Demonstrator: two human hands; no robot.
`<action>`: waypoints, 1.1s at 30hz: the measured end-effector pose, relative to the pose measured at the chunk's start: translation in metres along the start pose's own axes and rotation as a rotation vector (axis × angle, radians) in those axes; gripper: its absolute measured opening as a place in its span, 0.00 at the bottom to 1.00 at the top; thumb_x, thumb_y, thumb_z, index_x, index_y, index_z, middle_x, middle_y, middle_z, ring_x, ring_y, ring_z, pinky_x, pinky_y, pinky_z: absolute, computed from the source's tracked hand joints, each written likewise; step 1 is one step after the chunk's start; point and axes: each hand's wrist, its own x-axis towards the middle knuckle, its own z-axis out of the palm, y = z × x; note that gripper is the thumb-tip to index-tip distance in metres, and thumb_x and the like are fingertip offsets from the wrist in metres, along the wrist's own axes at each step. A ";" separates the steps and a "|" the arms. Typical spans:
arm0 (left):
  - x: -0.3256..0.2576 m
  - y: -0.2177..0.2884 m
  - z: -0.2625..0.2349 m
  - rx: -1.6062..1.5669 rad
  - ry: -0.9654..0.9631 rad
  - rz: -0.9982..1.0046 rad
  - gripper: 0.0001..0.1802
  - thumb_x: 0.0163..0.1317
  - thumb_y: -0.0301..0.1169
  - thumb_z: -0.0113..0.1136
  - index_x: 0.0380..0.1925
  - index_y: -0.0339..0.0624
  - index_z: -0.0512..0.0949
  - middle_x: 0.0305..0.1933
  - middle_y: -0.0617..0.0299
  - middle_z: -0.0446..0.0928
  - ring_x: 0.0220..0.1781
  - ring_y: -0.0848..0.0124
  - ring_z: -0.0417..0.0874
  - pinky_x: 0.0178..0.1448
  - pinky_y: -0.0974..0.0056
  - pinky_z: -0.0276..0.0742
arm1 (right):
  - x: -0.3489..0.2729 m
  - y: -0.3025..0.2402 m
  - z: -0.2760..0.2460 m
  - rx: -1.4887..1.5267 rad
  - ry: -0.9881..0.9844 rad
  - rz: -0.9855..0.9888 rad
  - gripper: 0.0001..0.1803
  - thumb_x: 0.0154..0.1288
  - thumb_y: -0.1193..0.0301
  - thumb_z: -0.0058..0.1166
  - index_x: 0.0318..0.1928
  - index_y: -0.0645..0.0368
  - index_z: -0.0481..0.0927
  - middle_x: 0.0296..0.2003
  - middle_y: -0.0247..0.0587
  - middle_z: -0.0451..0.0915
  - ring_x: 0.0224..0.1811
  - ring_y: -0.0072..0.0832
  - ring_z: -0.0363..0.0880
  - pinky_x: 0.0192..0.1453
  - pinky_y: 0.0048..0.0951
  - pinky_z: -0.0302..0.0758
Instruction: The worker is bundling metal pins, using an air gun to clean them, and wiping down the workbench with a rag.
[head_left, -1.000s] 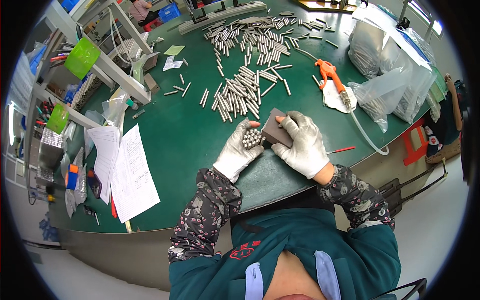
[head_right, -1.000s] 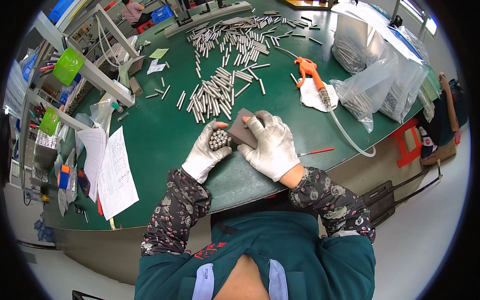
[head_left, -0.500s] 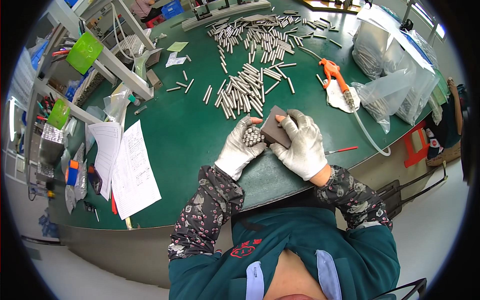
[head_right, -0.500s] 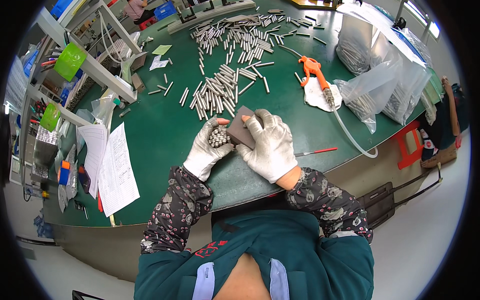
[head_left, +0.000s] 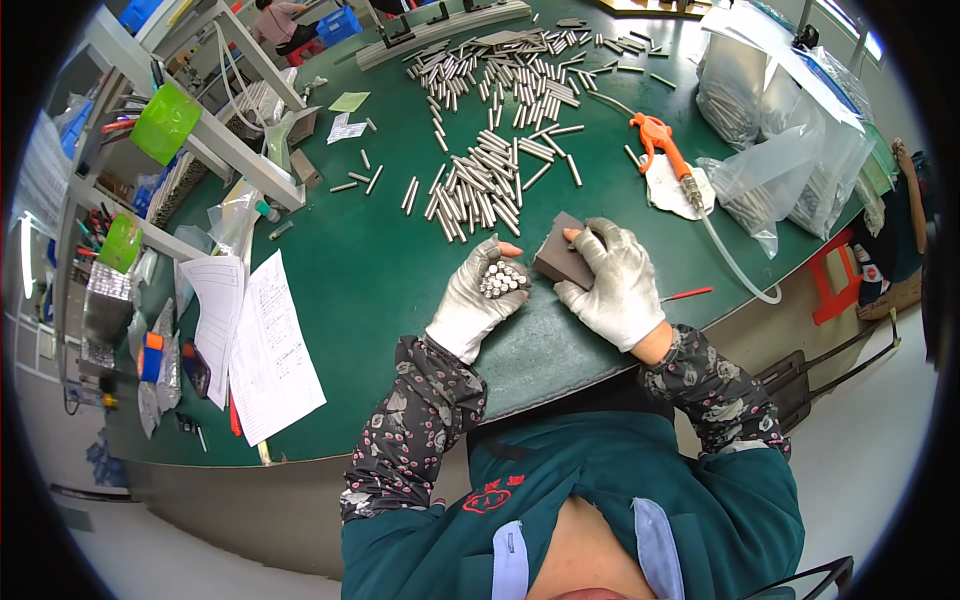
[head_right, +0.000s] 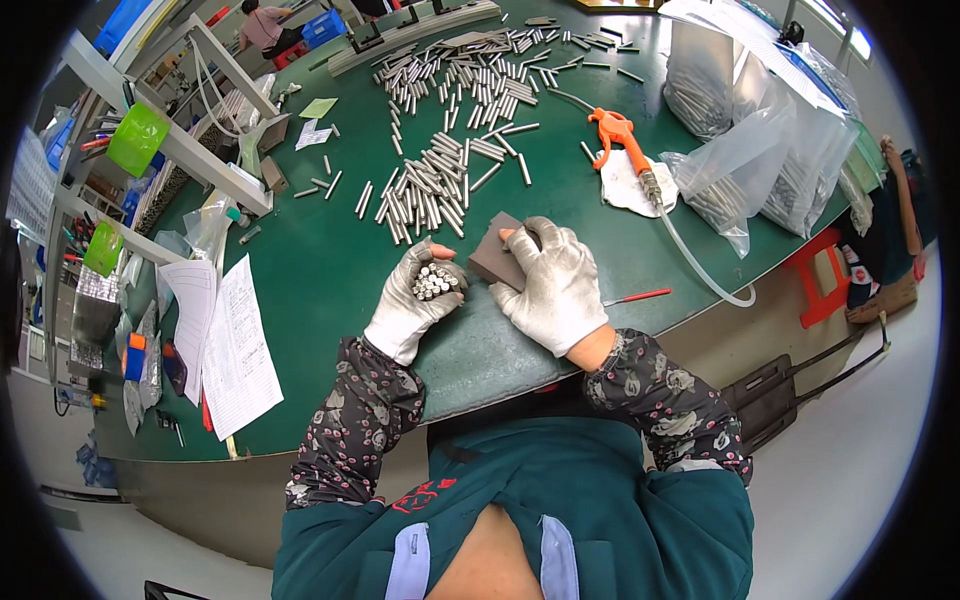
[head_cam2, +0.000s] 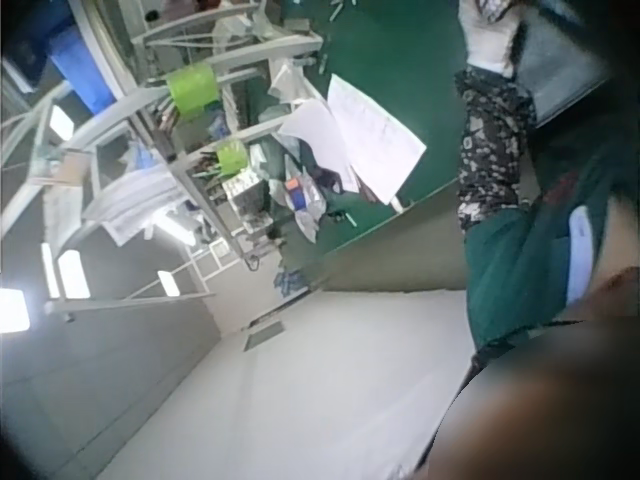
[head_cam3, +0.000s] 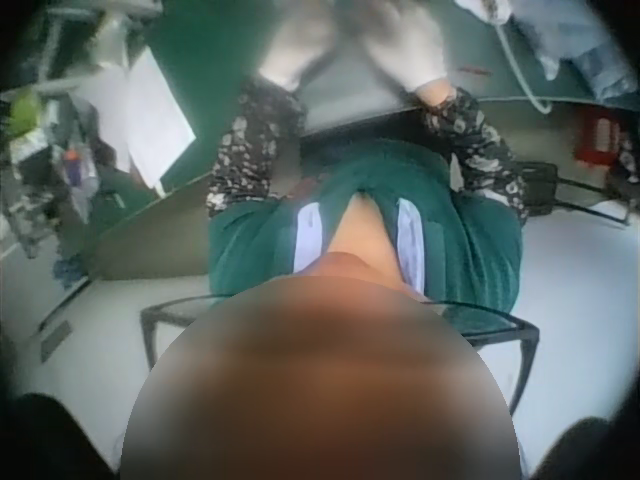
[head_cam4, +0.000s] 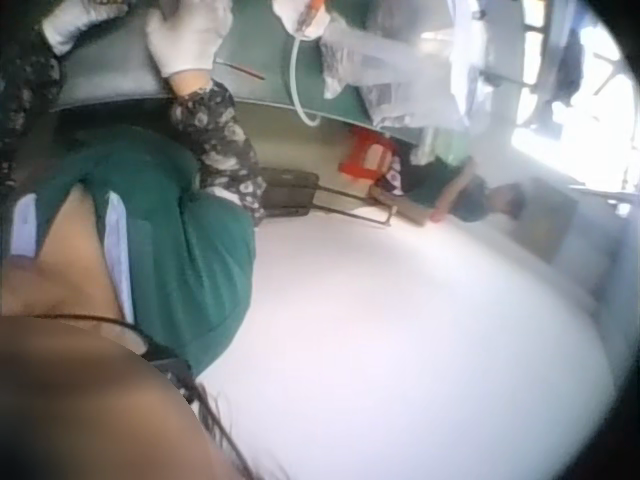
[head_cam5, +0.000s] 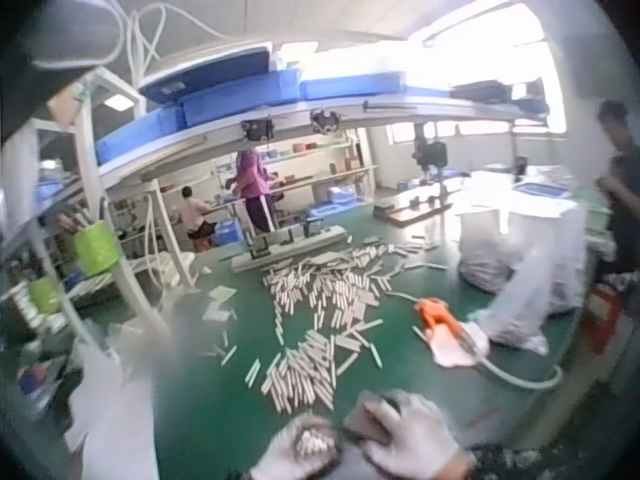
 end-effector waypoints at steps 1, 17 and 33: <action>0.000 0.001 0.001 0.002 -0.003 -0.001 0.26 0.46 0.13 0.60 0.47 0.39 0.68 0.34 0.66 0.74 0.36 0.80 0.75 0.44 0.76 0.72 | 0.000 0.001 0.000 -0.015 -0.003 0.000 0.27 0.42 0.63 0.60 0.47 0.57 0.74 0.47 0.47 0.70 0.47 0.42 0.70 0.50 0.40 0.69; -0.001 0.003 0.002 -0.073 0.011 0.012 0.26 0.47 0.14 0.61 0.48 0.39 0.68 0.36 0.64 0.76 0.39 0.79 0.75 0.46 0.75 0.72 | 0.011 -0.021 0.006 0.088 0.021 -0.170 0.18 0.36 0.67 0.65 0.33 0.54 0.80 0.47 0.42 0.73 0.55 0.43 0.66 0.57 0.43 0.65; -0.001 0.005 -0.001 0.007 -0.004 -0.034 0.29 0.47 0.13 0.59 0.51 0.38 0.66 0.32 0.65 0.74 0.35 0.80 0.73 0.44 0.76 0.70 | 0.036 0.052 -0.052 -0.260 -0.062 0.222 0.06 0.42 0.73 0.49 0.22 0.60 0.77 0.26 0.48 0.78 0.33 0.43 0.77 0.39 0.38 0.73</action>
